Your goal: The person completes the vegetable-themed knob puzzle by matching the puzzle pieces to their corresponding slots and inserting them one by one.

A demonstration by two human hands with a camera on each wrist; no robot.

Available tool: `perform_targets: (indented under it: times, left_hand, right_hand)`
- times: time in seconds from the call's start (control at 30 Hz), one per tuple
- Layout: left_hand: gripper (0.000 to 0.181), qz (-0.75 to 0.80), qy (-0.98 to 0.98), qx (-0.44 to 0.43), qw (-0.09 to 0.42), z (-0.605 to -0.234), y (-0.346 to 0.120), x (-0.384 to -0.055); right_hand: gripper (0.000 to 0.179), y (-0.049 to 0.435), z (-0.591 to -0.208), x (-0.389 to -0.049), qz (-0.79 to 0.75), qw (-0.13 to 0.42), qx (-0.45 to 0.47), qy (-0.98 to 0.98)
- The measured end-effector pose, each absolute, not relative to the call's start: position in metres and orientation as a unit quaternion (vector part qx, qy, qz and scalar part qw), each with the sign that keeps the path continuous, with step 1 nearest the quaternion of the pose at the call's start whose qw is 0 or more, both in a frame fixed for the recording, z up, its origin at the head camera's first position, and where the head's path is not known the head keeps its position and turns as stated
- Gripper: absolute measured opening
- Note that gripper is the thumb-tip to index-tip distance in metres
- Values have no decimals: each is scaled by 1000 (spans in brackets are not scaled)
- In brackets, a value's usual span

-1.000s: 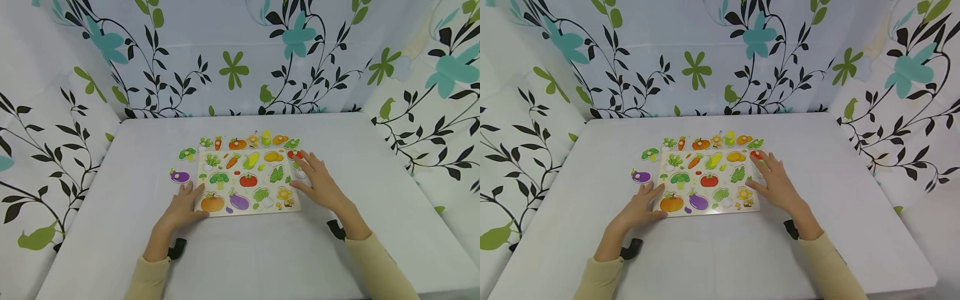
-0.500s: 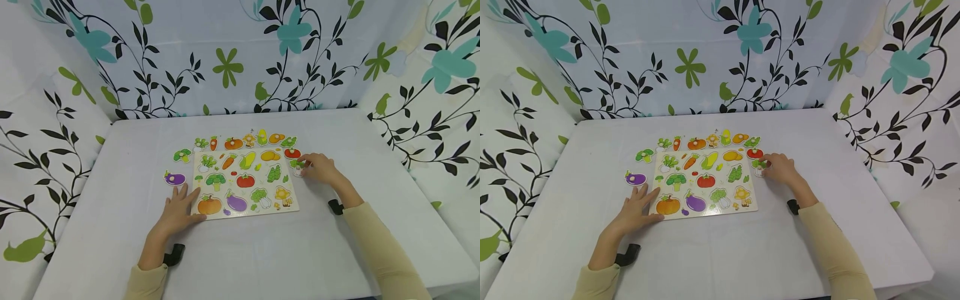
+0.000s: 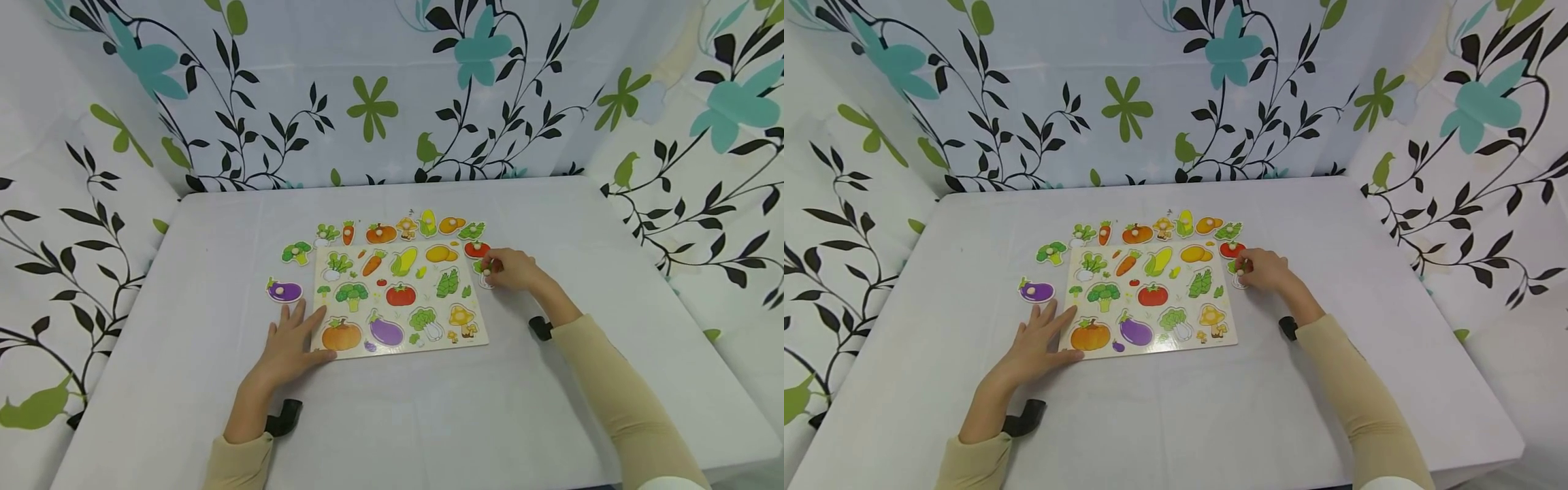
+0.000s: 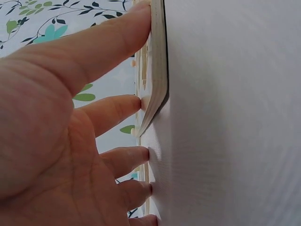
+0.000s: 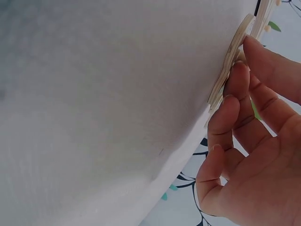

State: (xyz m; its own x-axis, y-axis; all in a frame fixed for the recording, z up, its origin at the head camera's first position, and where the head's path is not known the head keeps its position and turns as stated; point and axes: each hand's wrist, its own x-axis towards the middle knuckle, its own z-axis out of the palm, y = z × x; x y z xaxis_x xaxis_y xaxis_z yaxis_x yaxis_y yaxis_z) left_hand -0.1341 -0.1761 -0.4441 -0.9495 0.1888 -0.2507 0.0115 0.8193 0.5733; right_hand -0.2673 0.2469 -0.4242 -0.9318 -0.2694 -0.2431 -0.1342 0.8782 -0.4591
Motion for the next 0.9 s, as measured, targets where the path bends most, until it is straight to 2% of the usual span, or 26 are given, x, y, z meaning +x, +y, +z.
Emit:
perform_targets:
  times: [0.37,0.5,0.67,0.9]
  left_hand:
    - [86,291,944,53,148,-445,-177,-134]
    - [87,289,944,50,153,-445,-176,-134]
    - [86,282,946,47,152,-445,-176,-135]
    - [86,287,945,48,149,-445,-176,-135]
  right_hand:
    - [14,241,-419,-267,-216,164,-87,959]
    - [10,237,-408,-261,-203,145,-94,964]
    - [6,217,-395,-247,-196,108,-159,962]
    - [10,175,-396,-221,-193,122,-261,938]
